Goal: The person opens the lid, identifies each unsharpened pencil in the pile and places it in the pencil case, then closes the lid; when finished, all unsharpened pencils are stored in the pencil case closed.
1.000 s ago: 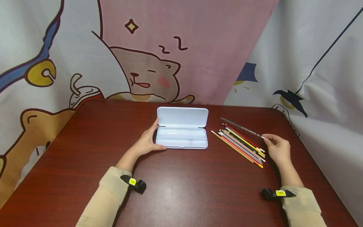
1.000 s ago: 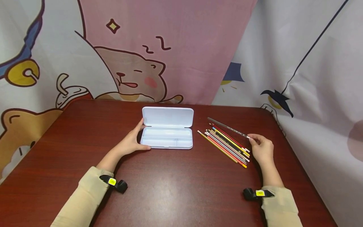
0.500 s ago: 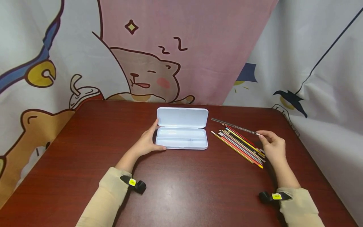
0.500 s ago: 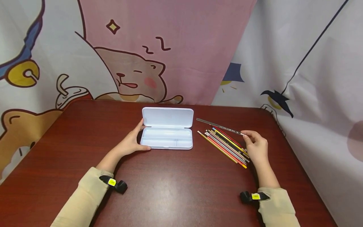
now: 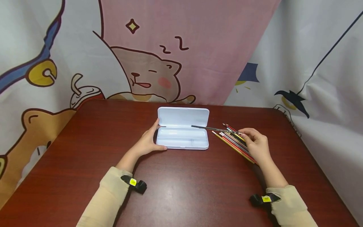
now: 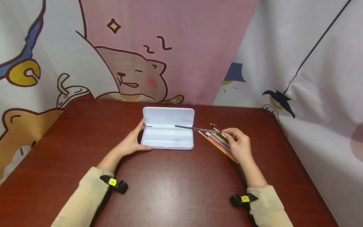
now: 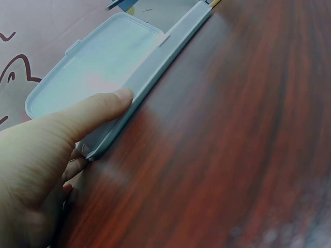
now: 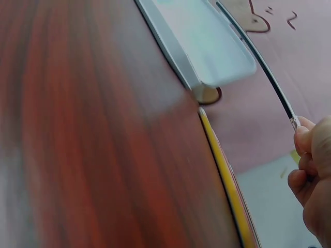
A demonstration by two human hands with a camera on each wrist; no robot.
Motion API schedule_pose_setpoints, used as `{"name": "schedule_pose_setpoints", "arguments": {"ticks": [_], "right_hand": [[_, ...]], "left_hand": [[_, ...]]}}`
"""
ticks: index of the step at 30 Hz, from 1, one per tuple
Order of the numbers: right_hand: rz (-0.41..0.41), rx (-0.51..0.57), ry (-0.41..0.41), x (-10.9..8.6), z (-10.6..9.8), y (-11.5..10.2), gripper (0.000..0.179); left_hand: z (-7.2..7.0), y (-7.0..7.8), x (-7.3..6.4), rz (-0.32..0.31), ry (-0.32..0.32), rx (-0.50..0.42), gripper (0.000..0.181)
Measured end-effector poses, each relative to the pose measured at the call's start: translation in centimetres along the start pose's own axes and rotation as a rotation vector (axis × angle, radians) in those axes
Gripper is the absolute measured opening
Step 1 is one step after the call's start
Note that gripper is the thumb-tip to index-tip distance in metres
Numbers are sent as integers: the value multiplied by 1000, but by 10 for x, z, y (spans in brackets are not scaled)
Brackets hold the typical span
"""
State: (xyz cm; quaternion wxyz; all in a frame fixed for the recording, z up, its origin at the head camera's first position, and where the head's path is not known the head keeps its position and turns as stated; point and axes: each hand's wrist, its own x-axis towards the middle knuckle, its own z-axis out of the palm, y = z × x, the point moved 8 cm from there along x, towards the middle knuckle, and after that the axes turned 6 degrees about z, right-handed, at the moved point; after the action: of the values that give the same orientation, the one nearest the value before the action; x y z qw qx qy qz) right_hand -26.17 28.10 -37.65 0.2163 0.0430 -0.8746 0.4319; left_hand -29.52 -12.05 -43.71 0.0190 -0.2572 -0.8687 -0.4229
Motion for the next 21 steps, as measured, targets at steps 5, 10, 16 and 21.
{"name": "schedule_pose_setpoints", "arguments": {"ticks": [5, 10, 16, 21], "right_hand": [[-48, 79, -33, 4, 23, -14, 14], [-68, 119, -76, 8, 45, -22, 16], [-40, 131, -105, 12, 69, -24, 16], [-61, 137, -123, 14, 85, -29, 12]], "left_hand": [[-1, 0, 0, 0, 3, -3, 129], [-1, -1, 0, 4, 5, -3, 129], [0, -2, 0, 4, 9, -4, 130], [0, -1, 0, 2, 6, 0, 130]]}}
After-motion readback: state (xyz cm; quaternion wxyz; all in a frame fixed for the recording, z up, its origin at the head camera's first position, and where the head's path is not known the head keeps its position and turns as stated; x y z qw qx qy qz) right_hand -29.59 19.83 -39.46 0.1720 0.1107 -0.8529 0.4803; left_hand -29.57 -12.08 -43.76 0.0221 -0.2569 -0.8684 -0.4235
